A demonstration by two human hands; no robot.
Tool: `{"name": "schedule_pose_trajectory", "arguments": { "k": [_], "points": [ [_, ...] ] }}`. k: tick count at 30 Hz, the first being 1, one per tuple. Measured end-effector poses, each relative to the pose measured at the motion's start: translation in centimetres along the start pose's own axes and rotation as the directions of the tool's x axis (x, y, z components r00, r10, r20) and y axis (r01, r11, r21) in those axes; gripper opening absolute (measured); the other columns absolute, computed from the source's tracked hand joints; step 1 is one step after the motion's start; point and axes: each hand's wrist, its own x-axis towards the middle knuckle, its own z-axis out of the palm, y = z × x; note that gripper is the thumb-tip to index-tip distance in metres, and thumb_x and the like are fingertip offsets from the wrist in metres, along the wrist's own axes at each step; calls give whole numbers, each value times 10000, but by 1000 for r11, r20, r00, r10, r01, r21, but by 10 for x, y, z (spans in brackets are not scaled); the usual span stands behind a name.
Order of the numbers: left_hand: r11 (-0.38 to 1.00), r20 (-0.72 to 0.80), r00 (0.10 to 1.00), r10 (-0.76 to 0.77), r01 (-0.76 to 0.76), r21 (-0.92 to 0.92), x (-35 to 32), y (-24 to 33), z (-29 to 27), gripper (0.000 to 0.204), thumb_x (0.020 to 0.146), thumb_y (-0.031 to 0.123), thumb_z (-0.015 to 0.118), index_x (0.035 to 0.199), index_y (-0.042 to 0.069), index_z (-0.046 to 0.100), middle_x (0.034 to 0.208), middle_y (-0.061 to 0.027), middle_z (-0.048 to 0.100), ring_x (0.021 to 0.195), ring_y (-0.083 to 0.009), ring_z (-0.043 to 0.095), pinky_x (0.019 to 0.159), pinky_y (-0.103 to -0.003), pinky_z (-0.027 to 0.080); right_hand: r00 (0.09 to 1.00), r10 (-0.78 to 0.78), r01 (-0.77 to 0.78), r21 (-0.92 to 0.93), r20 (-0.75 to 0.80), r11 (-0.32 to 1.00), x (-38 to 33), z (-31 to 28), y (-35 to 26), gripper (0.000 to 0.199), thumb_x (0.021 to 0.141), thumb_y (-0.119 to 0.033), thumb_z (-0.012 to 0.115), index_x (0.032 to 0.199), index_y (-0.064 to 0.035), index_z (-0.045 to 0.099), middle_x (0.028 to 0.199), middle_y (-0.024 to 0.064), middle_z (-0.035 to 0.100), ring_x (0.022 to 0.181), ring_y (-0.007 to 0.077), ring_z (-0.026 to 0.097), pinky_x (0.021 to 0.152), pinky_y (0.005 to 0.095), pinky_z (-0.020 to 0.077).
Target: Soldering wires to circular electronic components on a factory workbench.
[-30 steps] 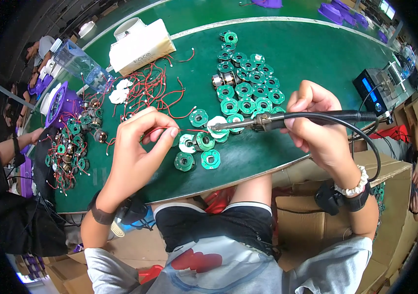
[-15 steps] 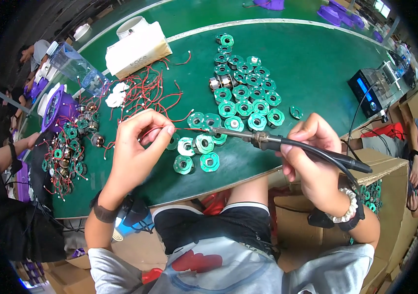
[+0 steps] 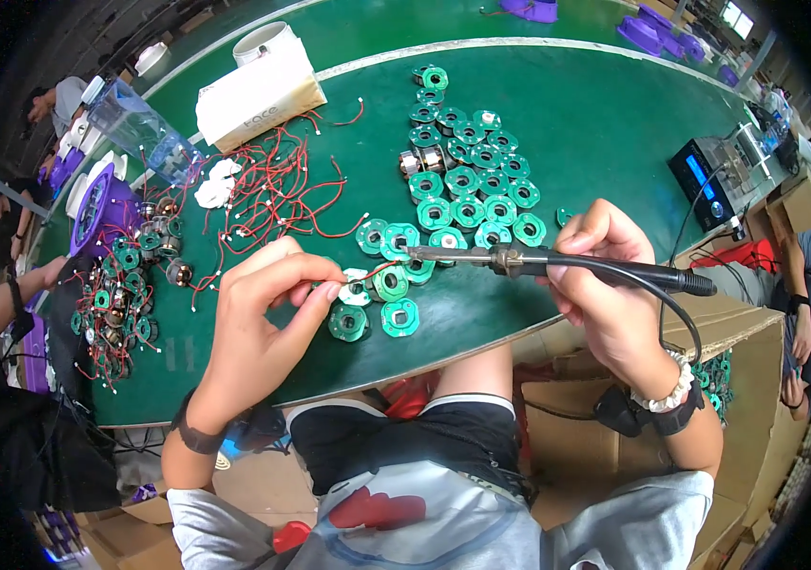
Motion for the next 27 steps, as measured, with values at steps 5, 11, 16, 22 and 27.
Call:
{"name": "schedule_pose_trajectory", "arguments": {
  "k": [5, 11, 16, 22, 27],
  "points": [
    [1000, 2, 1000, 2, -2, 17, -3, -2, -2, 78, 692, -30, 579, 759, 7, 568, 607, -65, 436, 501, -159, 452, 453, -274, 342, 999, 15, -14, -28, 40, 1000, 7, -4, -1, 163, 726, -4, 569, 754, -80, 427, 672, 37, 499, 451, 41, 440, 349, 141, 316],
    [999, -10, 1000, 28, -28, 21, -6, 2, -3, 105, 675, -53, 585, 763, 5, 580, 621, -56, 457, 526, -140, 452, 469, -254, 347, 996, 53, -51, -30, 78, 998, 11, -6, -1, 164, 716, 3, 573, 758, -77, 436, 671, 34, 497, 451, 37, 437, 348, 141, 312],
    [1000, -7, 1000, 21, -21, 15, -5, 5, -6, 95, 695, -41, 576, 774, 10, 565, 632, -69, 455, 549, -159, 479, 478, -270, 362, 997, 16, -17, 10, 70, 1000, 13, -9, -4, 156, 713, 3, 565, 759, -72, 437, 688, 31, 483, 458, 35, 437, 344, 140, 312],
    [957, -72, 982, -174, 151, -248, 19, -13, -11, 45, 783, 29, 496, 748, 0, 491, 640, 2, 444, 567, -42, 404, 482, -208, 319, 1000, -25, 25, 36, -8, 999, 14, -10, -5, 130, 733, 3, 537, 759, -68, 431, 687, 37, 481, 445, 32, 409, 354, 139, 311],
    [933, -51, 986, -158, 132, -333, 33, -9, -41, 76, 816, 64, 469, 763, 10, 460, 683, 31, 434, 610, -23, 407, 551, -178, 337, 997, -49, 52, 43, -64, 998, 11, -18, -7, 110, 754, -20, 518, 767, -66, 419, 675, 33, 469, 424, 25, 354, 401, 133, 333]
  ]
}}
